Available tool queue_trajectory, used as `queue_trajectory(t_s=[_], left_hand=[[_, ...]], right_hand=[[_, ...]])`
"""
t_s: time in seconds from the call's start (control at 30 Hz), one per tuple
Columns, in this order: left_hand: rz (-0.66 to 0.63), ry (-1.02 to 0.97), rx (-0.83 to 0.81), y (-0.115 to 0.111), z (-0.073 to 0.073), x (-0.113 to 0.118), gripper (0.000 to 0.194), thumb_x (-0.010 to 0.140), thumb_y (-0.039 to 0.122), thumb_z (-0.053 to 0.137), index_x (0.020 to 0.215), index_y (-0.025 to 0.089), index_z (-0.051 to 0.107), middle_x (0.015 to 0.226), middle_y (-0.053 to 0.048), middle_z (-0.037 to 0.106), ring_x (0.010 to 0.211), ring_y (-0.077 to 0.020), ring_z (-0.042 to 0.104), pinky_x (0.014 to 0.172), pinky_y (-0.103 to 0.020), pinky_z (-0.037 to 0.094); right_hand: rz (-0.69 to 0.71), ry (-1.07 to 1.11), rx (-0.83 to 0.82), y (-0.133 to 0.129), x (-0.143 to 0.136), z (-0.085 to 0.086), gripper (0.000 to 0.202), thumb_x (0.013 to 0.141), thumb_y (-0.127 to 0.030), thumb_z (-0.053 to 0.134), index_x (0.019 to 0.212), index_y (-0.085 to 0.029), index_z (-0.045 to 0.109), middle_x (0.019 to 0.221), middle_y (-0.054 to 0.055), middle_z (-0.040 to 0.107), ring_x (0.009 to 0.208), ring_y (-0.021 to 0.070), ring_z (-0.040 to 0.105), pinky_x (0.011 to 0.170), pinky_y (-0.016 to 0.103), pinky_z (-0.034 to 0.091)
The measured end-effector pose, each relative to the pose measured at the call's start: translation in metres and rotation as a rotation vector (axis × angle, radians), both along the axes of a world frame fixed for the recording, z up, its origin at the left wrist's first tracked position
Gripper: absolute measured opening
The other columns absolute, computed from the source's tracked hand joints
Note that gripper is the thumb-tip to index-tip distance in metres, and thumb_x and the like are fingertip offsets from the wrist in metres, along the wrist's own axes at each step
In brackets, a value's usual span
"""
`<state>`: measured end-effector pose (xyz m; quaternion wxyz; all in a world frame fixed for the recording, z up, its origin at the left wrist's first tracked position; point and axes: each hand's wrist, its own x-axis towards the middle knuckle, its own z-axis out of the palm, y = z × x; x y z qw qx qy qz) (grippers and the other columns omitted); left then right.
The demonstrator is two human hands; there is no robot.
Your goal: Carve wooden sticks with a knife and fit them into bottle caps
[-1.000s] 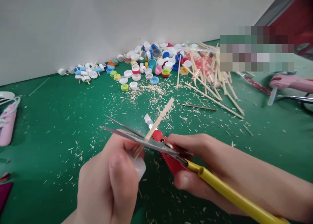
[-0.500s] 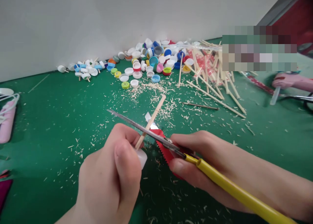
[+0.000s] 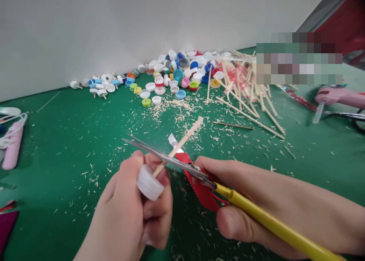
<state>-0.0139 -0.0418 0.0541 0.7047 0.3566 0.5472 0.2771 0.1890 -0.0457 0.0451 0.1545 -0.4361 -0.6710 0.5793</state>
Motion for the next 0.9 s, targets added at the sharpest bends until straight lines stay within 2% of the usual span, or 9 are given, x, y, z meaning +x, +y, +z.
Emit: queue_trajectory(t_s=[0.13, 0.23, 0.33, 0.47, 0.57, 0.67, 0.77, 0.83, 0.9], left_hand=[[0.066, -0.151, -0.392, 0.004, 0.013, 0.002, 0.034, 0.089, 0.045, 0.042, 0.065, 0.022, 0.037, 0.046, 0.010, 0.021, 0.037, -0.0022, 0.010, 0.036, -0.015, 0.018], [0.062, -0.218, -0.477, 0.004, 0.014, 0.002, 0.035, 0.087, 0.041, 0.042, 0.061, 0.021, 0.030, 0.046, 0.010, 0.018, 0.038, -0.0009, 0.005, 0.037, -0.014, 0.016], [0.017, -0.227, -0.391, 0.004, 0.007, -0.001, 0.034, 0.086, 0.042, 0.047, 0.062, 0.022, 0.032, 0.046, 0.010, 0.019, 0.037, -0.0017, 0.006, 0.035, -0.015, 0.019], [0.027, -0.241, -0.238, 0.005, -0.004, 0.000, 0.030, 0.089, 0.040, 0.047, 0.066, 0.023, 0.039, 0.047, 0.011, 0.022, 0.036, -0.0028, 0.006, 0.033, -0.016, 0.021], [0.084, -0.297, -0.219, 0.007, -0.009, 0.004, 0.030, 0.092, 0.040, 0.043, 0.067, 0.023, 0.040, 0.046, 0.012, 0.023, 0.034, -0.0027, 0.005, 0.031, -0.015, 0.021], [0.151, -0.284, -0.269, 0.011, -0.011, 0.007, 0.033, 0.094, 0.039, 0.035, 0.065, 0.023, 0.038, 0.043, 0.011, 0.022, 0.032, -0.0034, 0.008, 0.029, -0.014, 0.020], [0.166, -0.241, -0.254, 0.014, -0.013, 0.009, 0.036, 0.092, 0.046, 0.034, 0.066, 0.023, 0.041, 0.043, 0.009, 0.031, 0.029, -0.0052, 0.021, 0.026, -0.015, 0.022], [0.123, -0.168, -0.138, 0.014, -0.016, 0.010, 0.039, 0.085, 0.059, 0.044, 0.072, 0.023, 0.046, 0.048, 0.007, 0.042, 0.030, -0.0076, 0.032, 0.024, -0.018, 0.024], [0.076, -0.006, 0.032, 0.014, -0.018, 0.012, 0.041, 0.078, 0.064, 0.057, 0.081, 0.023, 0.051, 0.053, 0.006, 0.049, 0.034, -0.0095, 0.040, 0.025, -0.019, 0.028]], right_hand=[[-0.017, -0.173, 0.094, -0.003, -0.002, -0.009, 0.035, 0.088, -0.057, 0.065, 0.089, -0.022, 0.059, 0.066, -0.005, 0.056, 0.054, 0.0081, 0.040, 0.046, 0.022, 0.030], [-0.014, -0.261, 0.137, -0.005, -0.005, -0.014, 0.038, 0.090, -0.058, 0.060, 0.081, -0.022, 0.052, 0.061, -0.005, 0.051, 0.051, 0.0075, 0.034, 0.043, 0.024, 0.025], [-0.052, -0.258, 0.170, -0.007, -0.009, -0.017, 0.040, 0.093, -0.058, 0.053, 0.078, -0.022, 0.050, 0.058, -0.005, 0.047, 0.050, 0.0079, 0.029, 0.044, 0.025, 0.023], [-0.080, -0.245, 0.184, -0.008, -0.010, -0.019, 0.036, 0.092, -0.054, 0.058, 0.079, -0.021, 0.050, 0.059, -0.005, 0.047, 0.051, 0.0077, 0.029, 0.045, 0.026, 0.022], [-0.066, -0.219, 0.236, -0.008, -0.010, -0.019, 0.034, 0.094, -0.050, 0.058, 0.079, -0.021, 0.049, 0.060, -0.005, 0.049, 0.050, 0.0071, 0.031, 0.047, 0.026, 0.023], [-0.074, -0.230, 0.263, -0.006, -0.010, -0.018, 0.038, 0.095, -0.053, 0.056, 0.077, -0.021, 0.049, 0.059, -0.005, 0.048, 0.050, 0.0073, 0.030, 0.048, 0.026, 0.022], [-0.086, -0.253, 0.228, -0.001, -0.008, -0.013, 0.045, 0.094, -0.061, 0.054, 0.074, -0.021, 0.048, 0.057, -0.005, 0.046, 0.049, 0.0077, 0.029, 0.047, 0.026, 0.021], [-0.097, -0.259, 0.125, 0.002, -0.004, -0.010, 0.052, 0.092, -0.070, 0.050, 0.074, -0.021, 0.049, 0.059, -0.004, 0.048, 0.050, 0.0082, 0.032, 0.046, 0.025, 0.024], [-0.114, -0.272, 0.021, 0.005, 0.001, -0.007, 0.058, 0.090, -0.076, 0.046, 0.075, -0.021, 0.051, 0.061, -0.003, 0.052, 0.051, 0.0089, 0.037, 0.046, 0.025, 0.027]])
